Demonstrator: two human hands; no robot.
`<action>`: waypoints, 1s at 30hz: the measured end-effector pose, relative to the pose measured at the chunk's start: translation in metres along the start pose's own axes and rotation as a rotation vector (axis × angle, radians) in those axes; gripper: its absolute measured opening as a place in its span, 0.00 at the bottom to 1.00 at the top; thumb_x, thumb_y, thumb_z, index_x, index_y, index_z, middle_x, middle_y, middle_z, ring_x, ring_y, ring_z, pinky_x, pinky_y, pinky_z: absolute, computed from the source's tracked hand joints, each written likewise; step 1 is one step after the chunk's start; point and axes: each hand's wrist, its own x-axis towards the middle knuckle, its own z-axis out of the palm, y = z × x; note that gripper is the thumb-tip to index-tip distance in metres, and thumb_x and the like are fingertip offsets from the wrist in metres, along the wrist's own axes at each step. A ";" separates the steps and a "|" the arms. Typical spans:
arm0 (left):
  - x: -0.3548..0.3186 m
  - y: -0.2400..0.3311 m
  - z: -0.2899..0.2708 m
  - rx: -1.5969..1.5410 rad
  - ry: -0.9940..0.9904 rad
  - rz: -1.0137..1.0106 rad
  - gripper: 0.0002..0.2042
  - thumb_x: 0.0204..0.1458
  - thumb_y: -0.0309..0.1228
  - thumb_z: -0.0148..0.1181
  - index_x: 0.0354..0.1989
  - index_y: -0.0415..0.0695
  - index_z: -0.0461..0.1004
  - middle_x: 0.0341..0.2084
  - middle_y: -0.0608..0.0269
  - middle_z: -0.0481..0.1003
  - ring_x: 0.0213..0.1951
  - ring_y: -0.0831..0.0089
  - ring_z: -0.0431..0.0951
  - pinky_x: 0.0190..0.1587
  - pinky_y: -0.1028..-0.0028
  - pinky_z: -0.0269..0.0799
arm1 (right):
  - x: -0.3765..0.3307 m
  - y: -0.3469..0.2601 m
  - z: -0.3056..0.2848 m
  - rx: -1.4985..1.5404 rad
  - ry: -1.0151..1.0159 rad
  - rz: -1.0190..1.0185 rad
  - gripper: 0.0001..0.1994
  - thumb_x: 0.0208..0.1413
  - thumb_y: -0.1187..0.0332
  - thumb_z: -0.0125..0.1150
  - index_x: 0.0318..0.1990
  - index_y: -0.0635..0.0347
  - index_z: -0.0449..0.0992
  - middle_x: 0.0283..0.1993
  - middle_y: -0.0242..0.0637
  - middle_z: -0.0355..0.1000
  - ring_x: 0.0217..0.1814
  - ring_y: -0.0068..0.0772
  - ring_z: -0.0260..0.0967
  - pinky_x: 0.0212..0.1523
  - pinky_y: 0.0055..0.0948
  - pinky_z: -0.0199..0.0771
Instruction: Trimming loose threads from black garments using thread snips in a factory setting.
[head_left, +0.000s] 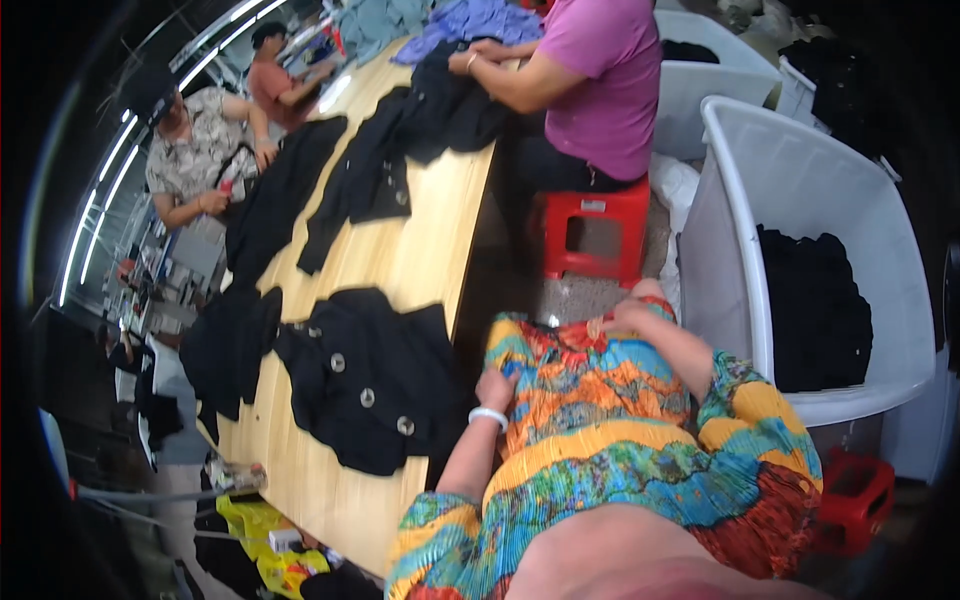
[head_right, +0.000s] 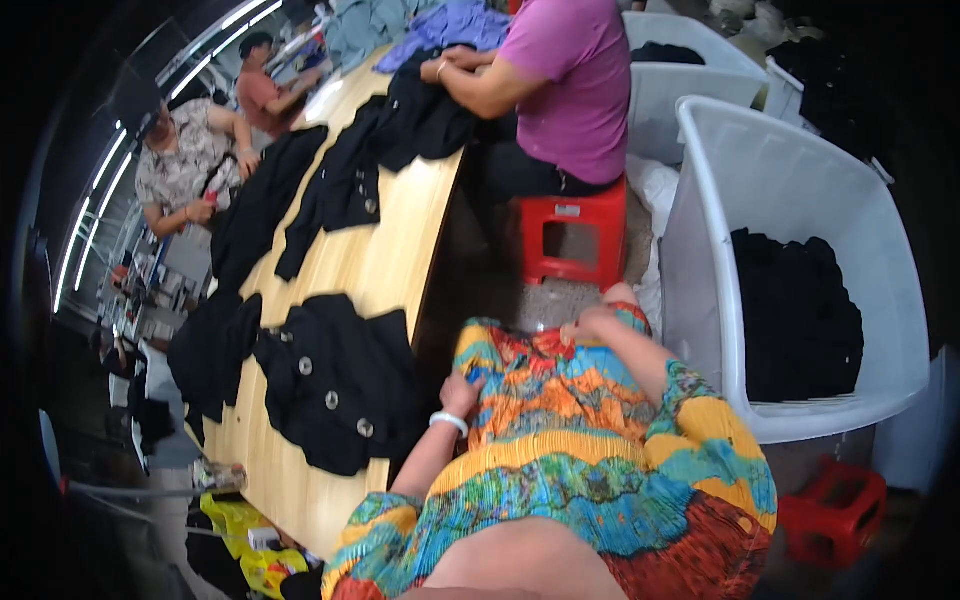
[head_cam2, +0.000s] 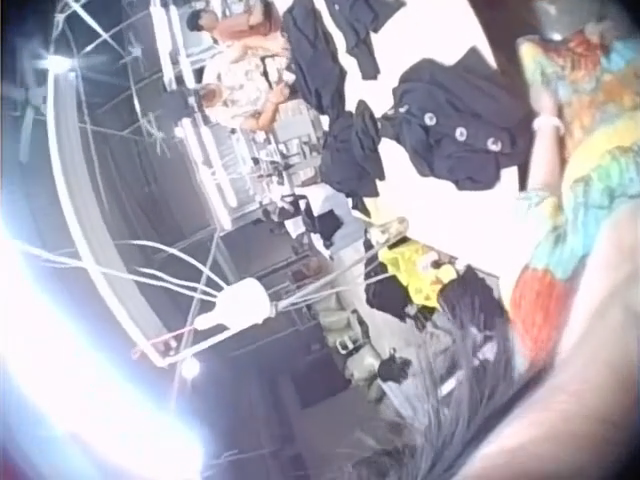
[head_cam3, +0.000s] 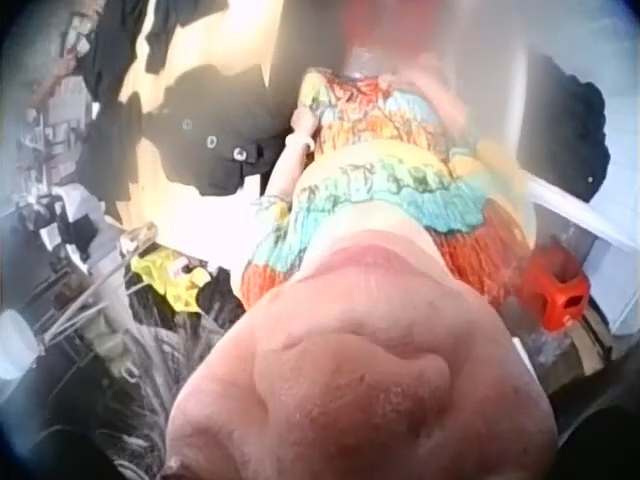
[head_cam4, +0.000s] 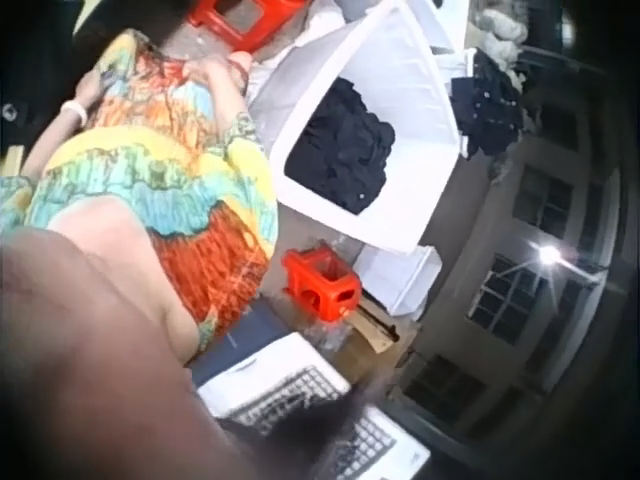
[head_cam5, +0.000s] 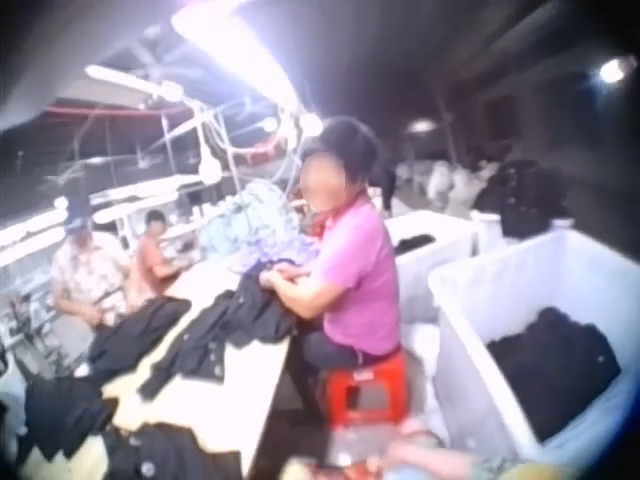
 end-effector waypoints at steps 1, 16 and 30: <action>-0.001 0.019 -0.011 0.030 -0.066 -0.034 0.20 0.39 0.43 0.61 0.31 0.38 0.70 0.26 0.47 0.73 0.31 0.52 0.74 0.33 0.61 0.71 | 0.005 0.019 0.006 0.054 -0.079 0.028 0.23 0.37 0.48 0.57 0.36 0.57 0.76 0.39 0.44 0.71 0.41 0.42 0.69 0.41 0.38 0.69; -0.017 0.019 0.008 -0.569 -0.177 0.042 0.11 0.38 0.33 0.56 0.26 0.36 0.71 0.22 0.45 0.72 0.29 0.54 0.74 0.35 0.64 0.67 | 0.019 -0.018 0.045 0.393 -0.338 -0.569 0.14 0.42 0.59 0.54 0.31 0.60 0.75 0.30 0.43 0.72 0.35 0.35 0.70 0.38 0.31 0.68; -0.025 0.072 -0.135 -0.454 0.320 0.421 0.05 0.43 0.27 0.56 0.22 0.38 0.72 0.18 0.55 0.70 0.22 0.60 0.72 0.24 0.70 0.66 | 0.052 -0.057 0.104 0.390 0.457 -0.152 0.13 0.45 0.62 0.51 0.32 0.63 0.68 0.34 0.52 0.69 0.40 0.49 0.67 0.42 0.44 0.65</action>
